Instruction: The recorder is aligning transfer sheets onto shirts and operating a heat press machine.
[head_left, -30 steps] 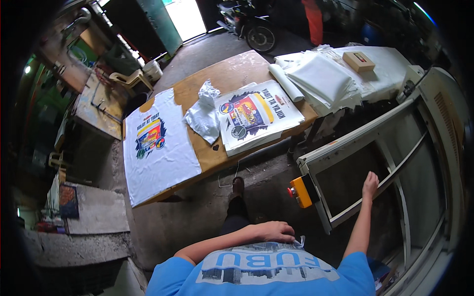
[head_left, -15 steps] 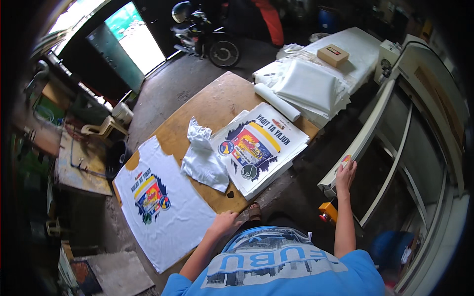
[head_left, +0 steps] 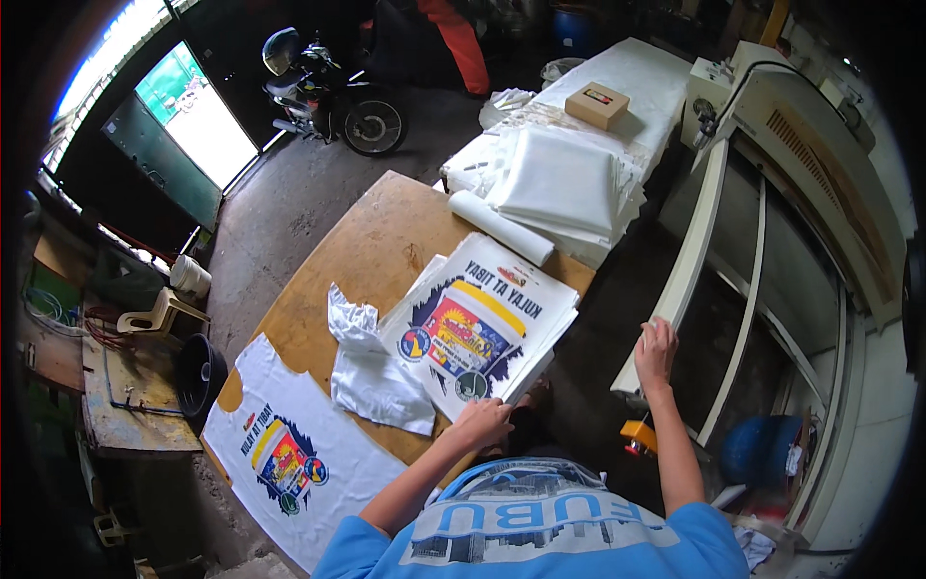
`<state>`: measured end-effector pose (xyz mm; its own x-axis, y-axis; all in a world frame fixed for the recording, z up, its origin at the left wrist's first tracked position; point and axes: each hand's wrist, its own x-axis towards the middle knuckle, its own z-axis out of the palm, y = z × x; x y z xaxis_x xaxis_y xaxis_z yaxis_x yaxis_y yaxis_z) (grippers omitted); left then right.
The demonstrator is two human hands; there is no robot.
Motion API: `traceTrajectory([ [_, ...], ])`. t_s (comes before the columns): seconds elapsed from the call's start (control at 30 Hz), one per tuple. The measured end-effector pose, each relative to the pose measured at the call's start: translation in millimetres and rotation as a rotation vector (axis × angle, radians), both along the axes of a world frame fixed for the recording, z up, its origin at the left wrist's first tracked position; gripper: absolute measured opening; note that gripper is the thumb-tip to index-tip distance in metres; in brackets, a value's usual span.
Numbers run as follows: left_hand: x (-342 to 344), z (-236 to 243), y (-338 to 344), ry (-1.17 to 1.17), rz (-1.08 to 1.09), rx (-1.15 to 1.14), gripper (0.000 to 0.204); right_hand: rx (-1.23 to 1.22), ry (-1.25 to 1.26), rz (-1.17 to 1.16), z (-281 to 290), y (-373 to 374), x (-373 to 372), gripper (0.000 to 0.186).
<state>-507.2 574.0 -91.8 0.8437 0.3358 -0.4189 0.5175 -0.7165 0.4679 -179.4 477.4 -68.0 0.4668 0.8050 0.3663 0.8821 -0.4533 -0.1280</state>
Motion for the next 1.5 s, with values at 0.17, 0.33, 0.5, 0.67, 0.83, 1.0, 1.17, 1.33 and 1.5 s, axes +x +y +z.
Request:
traceTrajectory([
  [0.17, 11.4, -3.2, 9.9, 0.032, 0.003, -0.027, 0.039, 0.258, 0.624, 0.1, -33.1, 95.6, -5.7, 0.017],
  [0.33, 18.7, -16.7, 20.3, -0.061, 0.003, -0.048, 0.032, 0.356, 0.933, 0.033, -134.2, 210.9, 18.1, 0.028],
  [0.5, 21.1, 3.0, 41.8, 0.032, 0.083, -0.127, 0.035, 0.388, 1.189, -0.315, -158.4, 280.5, -13.3, 0.044],
  [0.67, 26.6, 8.0, 65.6, 0.006, 0.144, -0.098, 0.033, 0.45, 1.394, -0.451, -160.6, 293.3, -26.1, 0.033],
  [0.83, 48.1, 19.4, 89.4, -0.028, 0.12, -0.033, 0.032, 0.466, 1.537, -0.49, -181.7, 298.0, -11.0, 0.025],
  [1.0, 37.6, 29.2, 90.1, -0.046, 0.153, 0.004, 0.034, 0.564, 1.768, -0.264, -128.2, 289.7, -40.4, 0.013],
  [1.17, 18.2, 39.4, 92.3, -0.357, 0.403, 0.032, 0.045, 0.479, 1.468, 0.09, -80.3, 249.2, -58.5, 0.006],
  [1.33, -32.1, 32.8, 116.1, -0.676, 1.04, 0.294, 0.06, 0.322, 1.653, 0.416, -10.5, 150.8, -87.9, 0.005],
  [1.5, -66.3, 27.0, 115.9, -1.116, 1.181, -0.115, 0.045, 0.269, 1.774, 0.286, -7.3, 73.7, -110.1, 0.004],
])
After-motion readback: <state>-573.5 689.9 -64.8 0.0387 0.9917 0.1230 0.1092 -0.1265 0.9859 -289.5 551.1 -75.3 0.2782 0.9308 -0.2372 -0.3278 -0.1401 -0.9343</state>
